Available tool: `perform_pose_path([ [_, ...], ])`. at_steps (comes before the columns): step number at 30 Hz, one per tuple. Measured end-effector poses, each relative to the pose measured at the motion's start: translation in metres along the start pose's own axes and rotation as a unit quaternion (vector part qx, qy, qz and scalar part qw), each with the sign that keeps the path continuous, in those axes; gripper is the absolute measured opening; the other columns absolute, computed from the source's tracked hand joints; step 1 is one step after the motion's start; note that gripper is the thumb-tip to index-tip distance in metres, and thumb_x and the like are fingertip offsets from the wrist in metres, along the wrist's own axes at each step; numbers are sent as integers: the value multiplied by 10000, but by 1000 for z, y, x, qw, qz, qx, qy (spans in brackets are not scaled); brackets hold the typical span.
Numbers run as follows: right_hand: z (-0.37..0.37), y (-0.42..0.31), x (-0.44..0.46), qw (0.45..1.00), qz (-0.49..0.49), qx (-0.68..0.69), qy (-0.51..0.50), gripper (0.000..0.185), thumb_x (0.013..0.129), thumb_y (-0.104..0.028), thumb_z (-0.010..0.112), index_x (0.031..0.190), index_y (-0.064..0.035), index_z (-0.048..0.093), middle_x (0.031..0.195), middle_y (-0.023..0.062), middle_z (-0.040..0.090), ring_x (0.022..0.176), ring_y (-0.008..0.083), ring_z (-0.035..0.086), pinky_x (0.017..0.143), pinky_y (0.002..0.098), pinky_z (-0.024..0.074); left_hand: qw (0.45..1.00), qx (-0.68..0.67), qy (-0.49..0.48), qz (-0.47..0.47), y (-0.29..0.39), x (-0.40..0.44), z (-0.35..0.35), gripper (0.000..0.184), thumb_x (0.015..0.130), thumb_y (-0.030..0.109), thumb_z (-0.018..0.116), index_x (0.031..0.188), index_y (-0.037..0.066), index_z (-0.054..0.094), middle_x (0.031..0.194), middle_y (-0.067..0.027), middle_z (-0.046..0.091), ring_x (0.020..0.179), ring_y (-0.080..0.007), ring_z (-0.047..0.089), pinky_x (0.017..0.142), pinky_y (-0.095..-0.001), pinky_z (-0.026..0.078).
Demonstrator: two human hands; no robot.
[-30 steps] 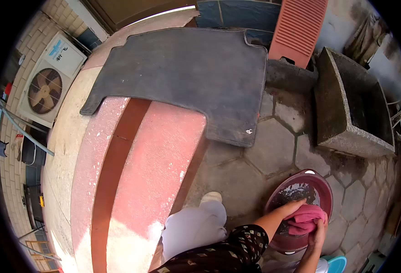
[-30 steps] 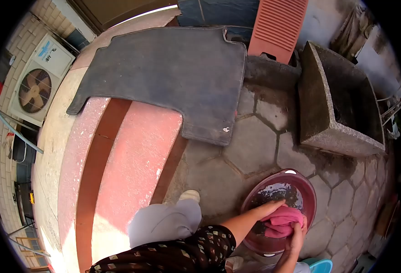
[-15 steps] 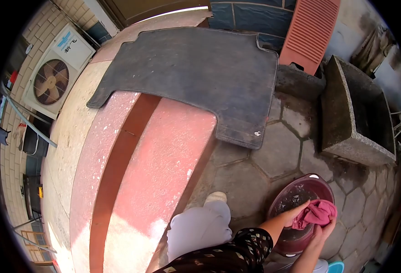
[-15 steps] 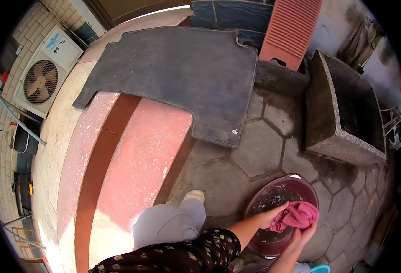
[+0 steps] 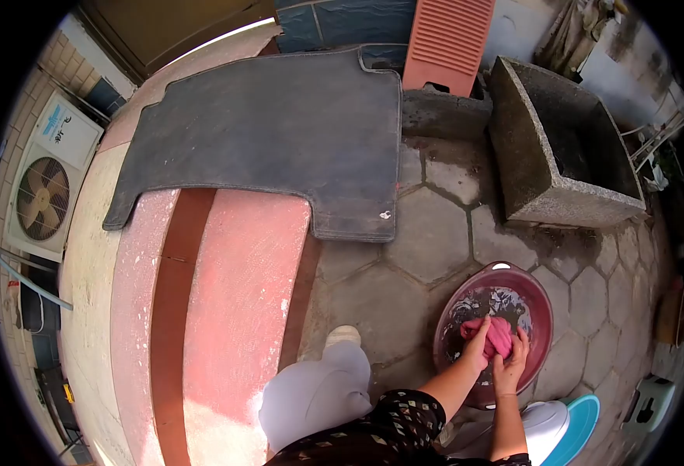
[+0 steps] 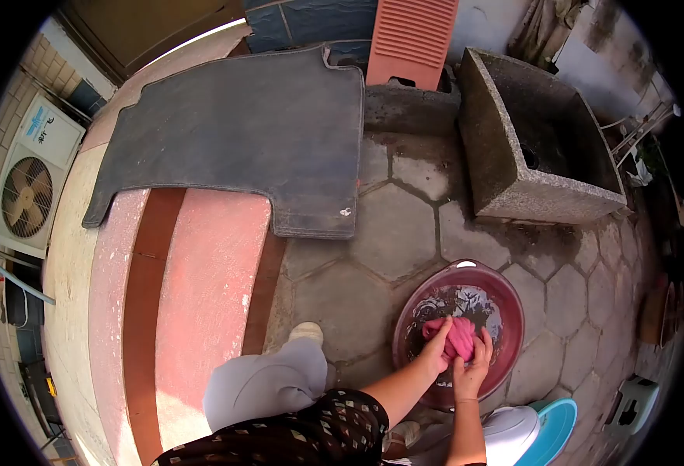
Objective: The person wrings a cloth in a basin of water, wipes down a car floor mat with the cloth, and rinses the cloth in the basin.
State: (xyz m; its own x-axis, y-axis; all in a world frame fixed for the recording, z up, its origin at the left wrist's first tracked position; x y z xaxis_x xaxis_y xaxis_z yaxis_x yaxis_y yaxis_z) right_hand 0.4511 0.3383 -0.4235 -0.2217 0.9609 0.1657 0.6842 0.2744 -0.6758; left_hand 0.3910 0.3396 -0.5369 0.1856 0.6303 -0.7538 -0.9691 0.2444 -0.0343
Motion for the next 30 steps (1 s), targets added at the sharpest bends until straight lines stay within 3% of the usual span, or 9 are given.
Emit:
perform_pose_path([
  [9,-17,-10,5,989,-6,80,-128,199,735,-55,623,930,-16,615,1085,129,567,1060,264,528,925,366,408,957,104,-225,-152,30,-44,25,535,879,475,551,1250,92,508,1206,-48,571,1082,-174,554,948,-356,441],
  [10,-21,-4,12,944,166,244,-147,91,805,-90,622,854,-19,651,1006,76,583,992,174,534,848,304,436,957,104,-223,-154,27,-40,21,535,879,475,551,1250,92,508,1206,-48,571,1082,-174,554,948,-356,441],
  [14,-9,74,19,935,199,285,-68,374,875,-171,593,1236,-98,524,1077,65,554,1014,154,513,848,289,437,957,147,-180,-172,23,-39,24,463,847,403,631,1180,91,554,1086,-56,623,943,-166,616,856,-331,499],
  [17,0,57,24,829,302,471,-7,617,872,-312,620,1394,-159,330,1249,91,489,1154,208,466,952,358,412,964,130,-156,-171,23,-41,27,453,841,404,638,1160,90,570,1071,-53,634,942,-164,626,848,-315,505],
  [20,22,64,24,676,233,686,-133,833,802,-590,546,1450,-192,206,1433,119,333,1287,301,365,1055,457,325,955,78,-208,-196,25,-51,41,466,873,441,573,1200,110,535,1147,-37,595,1041,-135,578,913,-286,467],
  [24,27,42,38,656,196,707,-176,727,813,-538,589,1364,-118,368,1345,139,446,1196,299,464,1042,431,350,933,101,-299,-172,20,-42,47,441,911,469,498,1213,149,530,1156,-10,580,1035,-120,574,864,-265,482],
  [27,31,117,25,697,327,634,-78,510,820,-344,668,1207,-56,502,1201,132,554,1114,277,528,989,410,412,935,159,-214,-233,16,-31,40,574,856,540,541,1266,143,484,1217,-23,554,1066,-130,559,890,-289,470],
  [28,29,105,30,631,337,693,-89,347,825,-209,661,1111,-46,552,1106,108,598,1053,262,559,965,390,433,935,158,-210,-236,19,-35,43,574,856,540,541,1266,143,484,1217,-23,554,1066,-130,559,890,-289,470],
  [30,17,89,38,636,315,697,-100,357,827,-207,659,1124,-45,546,1117,111,592,1049,261,559,962,390,436,931,220,-168,-239,16,-45,43,714,797,600,569,1325,143,421,1297,-44,497,1146,-149,504,930,-338,442],
])
Point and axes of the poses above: each hand's wrist, its own x-axis towards the middle knuckle, its own z-axis out of the palm, y = z × x, the point moved 4 cm from there along x, towards the middle knuckle
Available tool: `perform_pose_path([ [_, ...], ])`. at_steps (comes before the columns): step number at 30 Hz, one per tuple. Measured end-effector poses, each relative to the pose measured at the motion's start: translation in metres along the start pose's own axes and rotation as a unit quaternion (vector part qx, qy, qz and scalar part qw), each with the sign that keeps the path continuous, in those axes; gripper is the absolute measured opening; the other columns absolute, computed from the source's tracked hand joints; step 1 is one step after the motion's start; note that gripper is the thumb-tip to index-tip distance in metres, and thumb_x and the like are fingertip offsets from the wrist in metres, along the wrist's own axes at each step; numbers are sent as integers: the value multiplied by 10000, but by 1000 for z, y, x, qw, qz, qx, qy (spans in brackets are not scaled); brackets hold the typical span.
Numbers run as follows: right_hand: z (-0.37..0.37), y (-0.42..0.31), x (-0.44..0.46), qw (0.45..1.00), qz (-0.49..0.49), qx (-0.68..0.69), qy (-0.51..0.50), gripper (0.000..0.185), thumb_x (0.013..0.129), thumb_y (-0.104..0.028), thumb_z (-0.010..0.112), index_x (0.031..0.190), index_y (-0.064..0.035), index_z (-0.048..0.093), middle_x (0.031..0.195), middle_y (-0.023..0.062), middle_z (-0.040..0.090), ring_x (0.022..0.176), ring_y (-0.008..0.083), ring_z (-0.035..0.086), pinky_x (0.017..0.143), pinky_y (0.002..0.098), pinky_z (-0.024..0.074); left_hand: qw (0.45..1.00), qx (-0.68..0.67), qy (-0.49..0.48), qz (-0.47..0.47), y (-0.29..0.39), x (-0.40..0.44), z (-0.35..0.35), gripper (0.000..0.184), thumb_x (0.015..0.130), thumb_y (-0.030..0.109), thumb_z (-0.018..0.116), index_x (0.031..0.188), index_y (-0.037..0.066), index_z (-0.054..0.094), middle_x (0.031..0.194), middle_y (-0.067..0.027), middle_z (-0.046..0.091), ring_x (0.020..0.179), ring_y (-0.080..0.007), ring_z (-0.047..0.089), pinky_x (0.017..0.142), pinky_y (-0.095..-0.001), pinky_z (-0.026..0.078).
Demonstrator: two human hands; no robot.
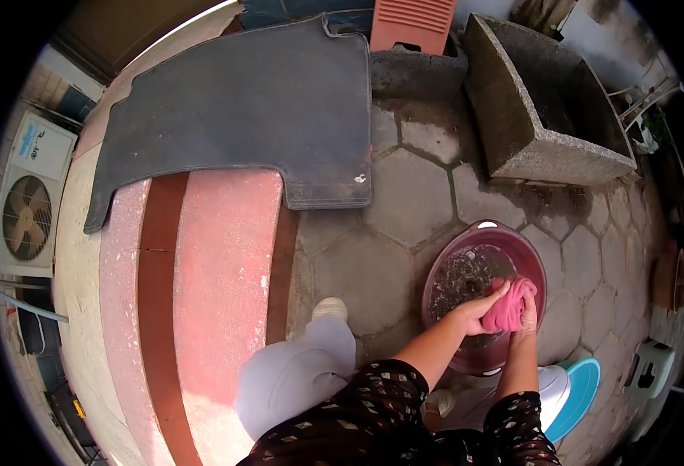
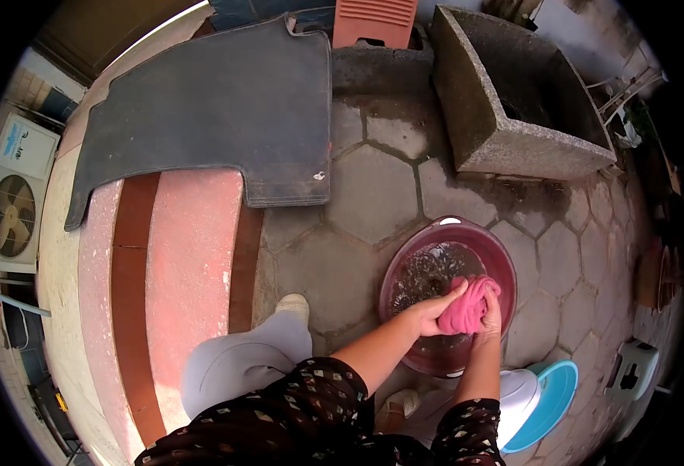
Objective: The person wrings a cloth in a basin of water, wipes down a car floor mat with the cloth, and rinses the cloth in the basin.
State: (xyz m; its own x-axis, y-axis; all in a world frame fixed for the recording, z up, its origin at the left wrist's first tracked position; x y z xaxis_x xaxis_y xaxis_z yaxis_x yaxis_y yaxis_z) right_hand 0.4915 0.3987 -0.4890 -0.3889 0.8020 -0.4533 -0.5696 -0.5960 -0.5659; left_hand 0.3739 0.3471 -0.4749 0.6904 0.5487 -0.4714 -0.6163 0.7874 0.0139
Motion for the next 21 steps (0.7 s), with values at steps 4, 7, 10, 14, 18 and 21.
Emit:
perform_pose_path([
  [4,-10,-13,4,1000,-17,-14,22,384,833,-283,657,1119,-54,539,1129,128,582,1058,270,544,976,404,418,996,31,-66,41,6,-14,12,723,783,527,645,1329,117,409,1283,-60,495,1149,-204,480,923,-386,411],
  [7,-3,-8,7,997,6,42,57,462,805,-403,678,1105,-81,539,1065,114,595,1031,267,553,953,416,436,992,91,-61,63,7,-10,16,622,797,371,703,1261,38,458,1203,-99,550,1101,-210,537,922,-373,447],
  [10,-5,-9,17,997,-16,-45,53,418,841,-447,614,1061,-101,535,1031,99,569,1007,283,556,906,485,460,982,179,21,66,13,-12,21,567,768,238,753,1216,13,489,1129,-107,593,1004,-209,595,857,-342,489],
  [14,14,-11,14,969,29,-200,143,338,810,-315,676,1015,-80,546,925,96,605,838,247,622,778,406,536,946,293,88,104,15,-4,11,512,718,136,760,1158,12,531,1040,-99,621,911,-189,618,782,-324,501],
  [18,39,-9,10,930,41,-324,169,326,791,-258,675,1009,-42,565,886,91,616,799,201,632,702,338,546,878,417,189,138,13,3,-3,639,587,209,787,1132,-11,536,1052,-146,611,939,-209,615,823,-312,484],
  [21,37,-11,15,882,28,-441,161,315,752,-251,673,957,-23,600,890,103,627,791,187,619,685,329,521,821,486,268,134,13,-5,0,665,570,250,788,1123,-17,533,1054,-163,606,944,-222,617,830,-312,483],
])
Point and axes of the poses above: each hand's wrist, its own x-axis towards the middle knuckle, its own z-axis out of the palm, y = z × x, the point moved 4 cm from there along x, towards the middle knuckle
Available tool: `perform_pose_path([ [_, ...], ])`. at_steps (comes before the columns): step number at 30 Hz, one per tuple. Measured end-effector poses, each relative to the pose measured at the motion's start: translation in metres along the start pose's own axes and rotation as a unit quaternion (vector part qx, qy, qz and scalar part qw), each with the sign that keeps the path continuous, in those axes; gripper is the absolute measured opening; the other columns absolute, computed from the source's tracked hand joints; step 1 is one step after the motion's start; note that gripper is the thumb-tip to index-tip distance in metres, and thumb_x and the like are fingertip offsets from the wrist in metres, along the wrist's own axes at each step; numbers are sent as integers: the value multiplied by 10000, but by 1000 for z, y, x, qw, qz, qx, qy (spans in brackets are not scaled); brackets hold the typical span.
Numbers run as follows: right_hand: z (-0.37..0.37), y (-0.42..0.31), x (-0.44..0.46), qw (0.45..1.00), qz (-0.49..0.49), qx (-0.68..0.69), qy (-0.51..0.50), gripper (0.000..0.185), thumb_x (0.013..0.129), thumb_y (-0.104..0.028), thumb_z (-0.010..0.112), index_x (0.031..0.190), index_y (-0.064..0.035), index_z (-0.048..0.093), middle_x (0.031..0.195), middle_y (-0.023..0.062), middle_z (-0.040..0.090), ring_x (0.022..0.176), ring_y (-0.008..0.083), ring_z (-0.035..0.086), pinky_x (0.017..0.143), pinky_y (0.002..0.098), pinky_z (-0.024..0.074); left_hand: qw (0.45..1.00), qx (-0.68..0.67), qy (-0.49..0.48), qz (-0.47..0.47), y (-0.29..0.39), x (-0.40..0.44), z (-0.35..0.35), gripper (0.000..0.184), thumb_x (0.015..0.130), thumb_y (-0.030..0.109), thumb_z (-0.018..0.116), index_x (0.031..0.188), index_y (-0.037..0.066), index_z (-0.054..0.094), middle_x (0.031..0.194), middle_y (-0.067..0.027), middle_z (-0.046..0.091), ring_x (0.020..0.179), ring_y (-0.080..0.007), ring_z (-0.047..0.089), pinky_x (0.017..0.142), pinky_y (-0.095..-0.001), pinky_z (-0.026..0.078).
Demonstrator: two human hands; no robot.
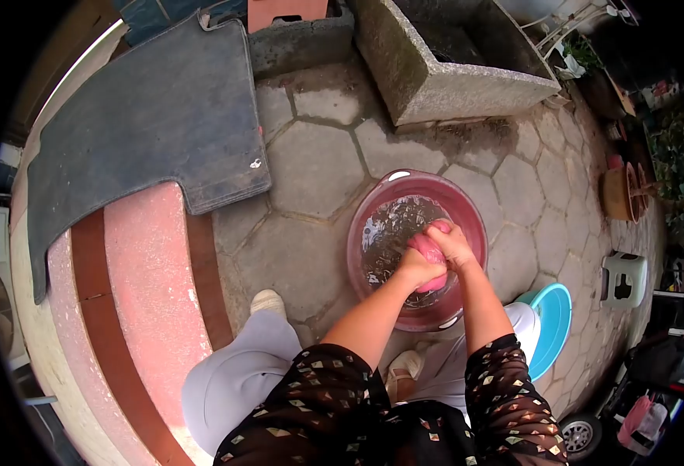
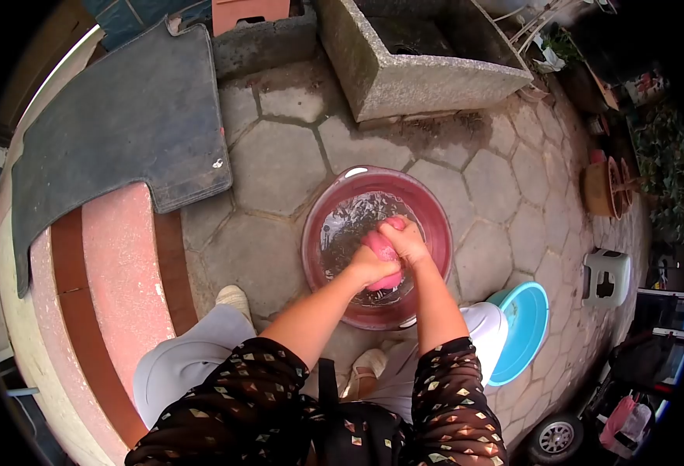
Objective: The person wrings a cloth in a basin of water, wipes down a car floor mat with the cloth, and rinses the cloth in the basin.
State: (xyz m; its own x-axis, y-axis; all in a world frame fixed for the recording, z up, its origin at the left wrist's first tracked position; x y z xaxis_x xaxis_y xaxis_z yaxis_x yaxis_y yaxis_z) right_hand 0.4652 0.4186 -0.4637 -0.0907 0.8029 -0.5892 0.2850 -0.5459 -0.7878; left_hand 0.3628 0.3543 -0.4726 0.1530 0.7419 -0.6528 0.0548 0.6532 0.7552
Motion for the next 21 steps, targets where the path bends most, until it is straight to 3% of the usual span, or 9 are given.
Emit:
perform_pose_path([
  [2,3,-8,1,969,-60,-236,42,455,684,-316,692,983,20,617,888,173,654,850,259,638,766,347,503,999,3,38,5,-8,1,4,661,565,296,789,1086,-31,548,1034,-176,614,944,-236,618,824,-320,487],
  [4,14,-6,-3,954,-45,-293,44,440,685,-317,688,966,15,617,894,193,651,863,287,636,777,360,499,998,51,6,-38,-14,1,4,639,575,328,782,1050,-40,565,1008,-175,628,933,-238,621,818,-328,488],
  [6,25,-5,-7,914,-18,-402,46,411,687,-319,681,931,6,618,907,231,646,889,343,633,798,387,493,999,23,21,11,-58,23,18,631,595,390,764,1038,-21,584,1004,-178,639,935,-262,628,807,-343,491],
  [7,27,-2,-11,918,-24,-393,42,403,707,-302,662,946,19,619,900,249,639,868,383,624,788,404,487,998,53,21,14,-51,14,15,629,597,402,761,1042,-7,587,1011,-179,638,940,-269,627,809,-346,490],
  [12,25,7,-22,899,-35,-433,62,381,738,-287,647,959,20,601,906,257,635,889,391,617,808,422,485,994,106,14,14,-52,4,17,711,585,434,772,1110,8,551,1077,-189,616,985,-303,609,854,-361,479],
  [15,21,2,-22,898,-54,-427,95,409,752,-301,638,993,27,596,904,273,631,895,407,612,815,435,481,995,78,64,-1,-48,-1,18,890,565,429,790,1230,-20,405,1100,-220,599,1026,-330,594,883,-367,469],
  [18,3,7,-11,909,-90,-366,178,436,766,-333,637,1006,31,613,904,277,631,894,409,614,810,436,480,998,55,42,-3,-35,9,17,1085,587,394,780,1359,-9,134,1103,-249,590,1009,-353,599,875,-386,470],
  [19,-4,5,-7,910,-91,-355,197,441,772,-348,636,997,30,623,903,274,635,886,404,620,802,432,482,997,53,49,-4,-27,8,15,1085,587,394,780,1359,-9,134,1103,-249,590,1009,-353,599,875,-386,470],
  [21,-8,-2,-6,918,-88,-321,214,462,786,-390,628,962,37,642,905,266,645,867,383,638,779,416,487,997,76,22,25,-11,8,14,1157,614,345,760,1414,34,-15,1070,-274,589,959,-369,611,851,-396,481],
])
Point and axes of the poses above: each hand's wrist, its own x-axis towards the middle knuckle, its own z-axis out of the palm, y = z × x, the point moved 4 cm from there along x, towards the middle knuckle
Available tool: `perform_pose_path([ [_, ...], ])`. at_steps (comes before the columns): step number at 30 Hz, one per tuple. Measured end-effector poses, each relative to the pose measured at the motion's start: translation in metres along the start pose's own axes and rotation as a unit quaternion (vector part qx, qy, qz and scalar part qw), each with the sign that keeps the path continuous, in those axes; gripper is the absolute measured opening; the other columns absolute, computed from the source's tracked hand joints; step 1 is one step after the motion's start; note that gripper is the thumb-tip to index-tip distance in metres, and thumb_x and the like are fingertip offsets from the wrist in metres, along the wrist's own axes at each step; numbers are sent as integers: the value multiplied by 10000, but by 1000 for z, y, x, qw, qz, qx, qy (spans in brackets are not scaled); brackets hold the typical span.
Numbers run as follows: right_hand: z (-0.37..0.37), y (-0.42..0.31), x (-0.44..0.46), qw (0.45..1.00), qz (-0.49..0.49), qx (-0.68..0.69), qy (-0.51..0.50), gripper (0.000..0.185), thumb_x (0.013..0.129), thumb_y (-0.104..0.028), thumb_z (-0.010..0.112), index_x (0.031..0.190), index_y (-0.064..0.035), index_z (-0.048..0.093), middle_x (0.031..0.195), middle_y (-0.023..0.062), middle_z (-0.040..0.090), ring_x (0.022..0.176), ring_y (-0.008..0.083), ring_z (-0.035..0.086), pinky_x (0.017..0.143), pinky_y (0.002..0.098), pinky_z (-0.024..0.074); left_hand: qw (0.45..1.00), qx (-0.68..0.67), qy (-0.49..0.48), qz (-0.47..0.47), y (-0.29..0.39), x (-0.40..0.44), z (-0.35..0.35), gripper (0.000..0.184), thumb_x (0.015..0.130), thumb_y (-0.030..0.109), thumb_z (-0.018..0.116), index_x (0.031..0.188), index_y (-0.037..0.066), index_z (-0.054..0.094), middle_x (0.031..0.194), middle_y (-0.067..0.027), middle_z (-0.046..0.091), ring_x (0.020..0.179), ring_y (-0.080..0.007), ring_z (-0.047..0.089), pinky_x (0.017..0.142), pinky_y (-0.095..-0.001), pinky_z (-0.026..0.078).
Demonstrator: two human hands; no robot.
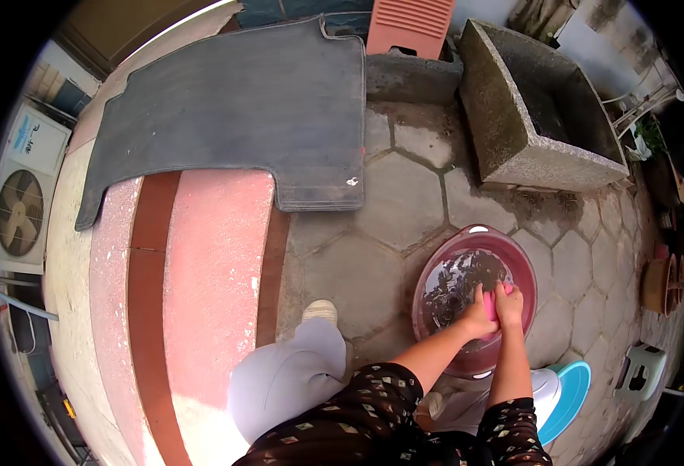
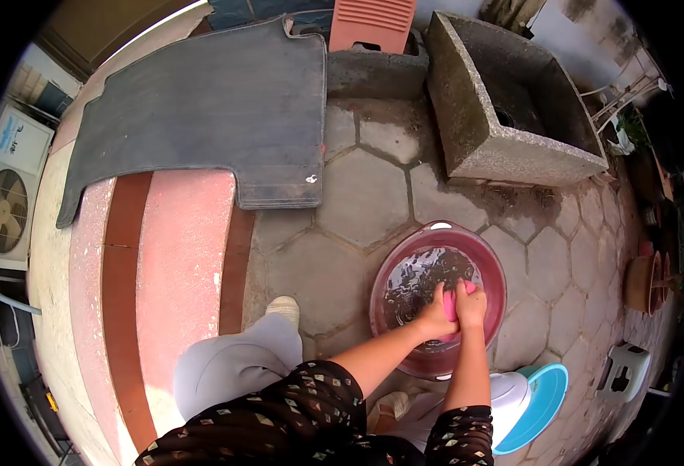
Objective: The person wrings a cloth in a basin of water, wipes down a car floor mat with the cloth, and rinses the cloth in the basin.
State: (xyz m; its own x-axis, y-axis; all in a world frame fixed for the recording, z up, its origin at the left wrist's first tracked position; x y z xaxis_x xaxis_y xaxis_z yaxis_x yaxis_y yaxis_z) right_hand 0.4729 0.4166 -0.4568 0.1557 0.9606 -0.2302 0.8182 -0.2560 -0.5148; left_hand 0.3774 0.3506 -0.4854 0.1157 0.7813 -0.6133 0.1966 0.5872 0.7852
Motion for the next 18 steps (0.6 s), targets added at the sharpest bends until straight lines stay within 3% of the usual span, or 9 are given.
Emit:
perform_pose_path([
  [3,9,17,16,996,24,-8,-88,485,790,-401,628,967,51,635,884,245,657,848,349,650,769,400,489,985,-142,-83,44,-4,4,0,1174,601,362,777,1355,-120,17,1197,-287,506,1081,-329,553,910,-358,452],
  [5,-7,-14,1,986,76,2,-149,544,805,-387,643,1051,94,575,975,205,631,875,233,618,783,337,488,986,-118,-118,-11,-1,-1,-8,1076,571,363,815,1276,-157,191,1194,-239,495,1127,-278,512,927,-321,432],
  [7,1,-1,0,922,168,238,-256,444,825,-342,652,1062,26,580,971,136,632,853,221,622,764,353,494,988,-115,-107,8,-7,5,-4,1031,549,328,836,1275,-110,249,1200,-223,496,1113,-261,519,921,-318,436],
  [10,2,17,-5,863,104,418,-262,380,871,-292,619,1146,-44,536,1052,54,586,1000,174,552,857,314,461,986,-117,-118,-5,6,-6,-18,933,549,230,785,1279,-85,295,1177,-216,507,1091,-264,530,910,-324,442],
  [13,3,36,-12,758,73,602,-240,512,878,-435,568,1247,-92,482,1219,74,522,1115,201,504,959,372,422,976,-194,-98,17,25,-25,-30,763,578,199,745,1222,-39,413,1136,-168,538,1055,-251,546,882,-332,456],
  [14,7,44,-13,718,57,645,-255,620,869,-516,526,1328,-118,400,1312,92,461,1174,280,472,1009,435,382,952,-268,-141,49,8,-5,-9,580,661,215,700,1172,33,496,966,-109,596,834,-191,603,669,-313,509],
  [15,10,45,-17,717,57,645,-259,620,869,-516,526,1328,-118,400,1312,92,461,1174,280,472,1009,435,382,952,-269,-137,49,11,-10,-13,580,661,215,700,1172,33,496,966,-109,596,834,-191,603,669,-313,509],
  [17,12,40,-20,641,8,713,-283,694,848,-559,520,1369,-138,339,1361,107,418,1213,362,429,1018,491,357,895,-368,-252,-9,19,-23,-9,417,733,245,645,1113,103,547,789,-44,592,565,-117,546,425,-253,414],
  [18,4,23,-26,653,-33,707,-270,717,840,-565,522,1385,-150,311,1372,117,406,1210,410,420,1016,521,348,901,-361,-240,-8,24,-28,-9,356,769,274,602,1093,136,548,644,-12,551,417,-80,447,333,-214,288],
])
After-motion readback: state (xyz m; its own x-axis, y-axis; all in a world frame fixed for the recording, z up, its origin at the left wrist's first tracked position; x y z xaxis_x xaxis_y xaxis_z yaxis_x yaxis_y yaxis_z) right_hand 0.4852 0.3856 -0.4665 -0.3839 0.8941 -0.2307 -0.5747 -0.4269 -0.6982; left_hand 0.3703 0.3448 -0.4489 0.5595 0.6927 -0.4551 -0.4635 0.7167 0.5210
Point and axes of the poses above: each hand's wrist, its own x-axis towards the middle knuckle, its own z-axis out of the palm, y = z × x, the point moved 4 cm from there along x, towards the middle knuckle
